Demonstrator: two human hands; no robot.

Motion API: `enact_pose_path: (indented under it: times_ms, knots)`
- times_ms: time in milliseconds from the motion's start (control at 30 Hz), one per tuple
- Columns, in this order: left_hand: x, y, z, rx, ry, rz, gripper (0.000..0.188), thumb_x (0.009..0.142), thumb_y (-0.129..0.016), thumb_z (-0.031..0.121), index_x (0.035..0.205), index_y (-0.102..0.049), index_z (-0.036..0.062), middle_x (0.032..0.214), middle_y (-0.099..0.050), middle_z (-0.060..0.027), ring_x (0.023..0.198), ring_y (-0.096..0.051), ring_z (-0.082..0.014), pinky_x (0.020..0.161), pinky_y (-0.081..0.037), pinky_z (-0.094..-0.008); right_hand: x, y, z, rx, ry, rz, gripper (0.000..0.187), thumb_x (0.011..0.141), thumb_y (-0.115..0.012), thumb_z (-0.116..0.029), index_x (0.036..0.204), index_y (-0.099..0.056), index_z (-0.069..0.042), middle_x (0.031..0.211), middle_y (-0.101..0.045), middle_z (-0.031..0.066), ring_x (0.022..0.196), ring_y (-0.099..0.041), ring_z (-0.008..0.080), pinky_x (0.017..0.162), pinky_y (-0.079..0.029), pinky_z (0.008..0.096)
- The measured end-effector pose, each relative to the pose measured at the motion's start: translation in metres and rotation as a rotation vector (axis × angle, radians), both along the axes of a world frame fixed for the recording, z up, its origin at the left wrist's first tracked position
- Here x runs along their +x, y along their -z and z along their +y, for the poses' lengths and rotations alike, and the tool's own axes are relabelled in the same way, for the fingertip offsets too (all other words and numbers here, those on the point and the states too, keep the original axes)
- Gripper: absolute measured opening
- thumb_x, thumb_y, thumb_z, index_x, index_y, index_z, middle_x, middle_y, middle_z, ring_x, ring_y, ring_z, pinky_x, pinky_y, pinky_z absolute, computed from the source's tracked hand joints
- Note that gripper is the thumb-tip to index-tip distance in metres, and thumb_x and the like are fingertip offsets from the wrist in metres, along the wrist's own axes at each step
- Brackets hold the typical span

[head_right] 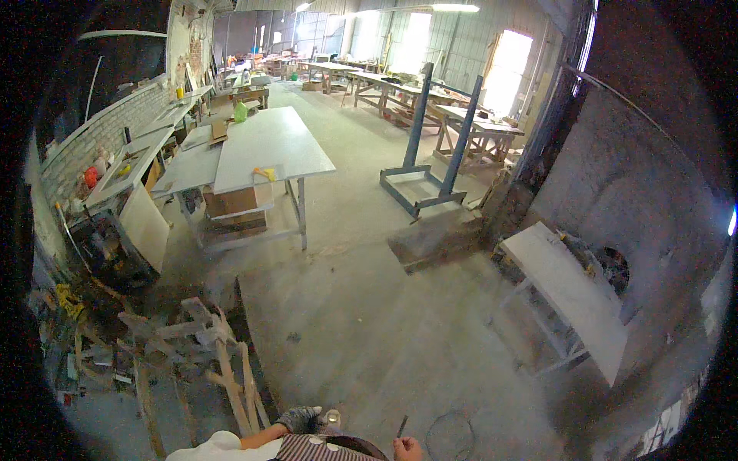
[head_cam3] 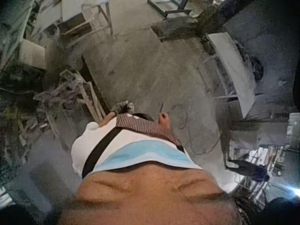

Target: The person removes a protective film from several large rectangular tiles using a small metal tool. They work on multiple tiles placed on tables, peeling the film off the edges and surfaces.

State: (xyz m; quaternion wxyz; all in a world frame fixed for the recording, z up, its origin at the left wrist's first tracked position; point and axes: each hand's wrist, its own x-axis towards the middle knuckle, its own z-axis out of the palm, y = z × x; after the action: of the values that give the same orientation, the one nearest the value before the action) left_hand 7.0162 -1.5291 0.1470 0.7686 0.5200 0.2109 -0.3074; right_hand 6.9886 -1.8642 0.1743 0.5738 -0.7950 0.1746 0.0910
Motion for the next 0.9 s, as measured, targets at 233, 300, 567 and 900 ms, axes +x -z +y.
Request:
enact_pose_path:
  times_ms: [233,300,567,900]
  knots:
    - [0.142,-0.008,0.017,-0.090,-0.269,0.105,0.032,0.094,-0.065,0.038,0.096,-0.068,0.0060,0.085,-0.073,-0.0104,0.072,-0.066,-0.0223,0.067,-0.054,-0.0371,0.138,-0.020,0.013,-0.257,-0.087,-0.207,0.030,0.092,-0.069,-0.031,0.097,-0.064,-0.001,0.074,-0.061,0.0070,0.067,-0.056,0.0166,0.062,-0.048,0.0339]
    - [0.176,0.017,0.017,-0.030,-0.220,0.061,0.034,0.094,-0.064,0.039,0.100,-0.067,0.0056,0.088,-0.073,-0.0114,0.071,-0.065,-0.0226,0.066,-0.054,-0.0372,0.170,-0.023,0.016,-0.249,-0.069,-0.323,0.030,0.092,-0.068,-0.031,0.100,-0.065,-0.002,0.076,-0.063,0.0076,0.070,-0.058,0.0174,0.065,-0.049,0.0352]
    - [0.320,0.006,0.018,-0.214,-0.296,0.103,0.033,0.094,-0.063,0.039,0.097,-0.066,0.0058,0.090,-0.073,-0.0123,0.072,-0.066,-0.0217,0.066,-0.055,-0.0374,0.351,-0.090,0.030,-0.242,-0.013,-0.192,0.029,0.092,-0.068,-0.030,0.104,-0.067,-0.003,0.089,-0.069,0.0098,0.082,-0.062,0.0185,0.075,-0.051,0.0353]
    - [0.539,-0.068,0.037,-0.101,-0.428,-0.064,0.034,0.095,-0.063,0.035,0.099,-0.070,0.0019,0.090,-0.074,-0.0115,0.077,-0.067,-0.0211,0.077,-0.055,-0.0349,0.647,-0.058,0.033,-0.056,-0.329,-0.237,0.028,0.092,-0.067,-0.029,0.101,-0.067,-0.003,0.079,-0.066,0.0052,0.075,-0.060,0.0175,0.069,-0.049,0.0336]
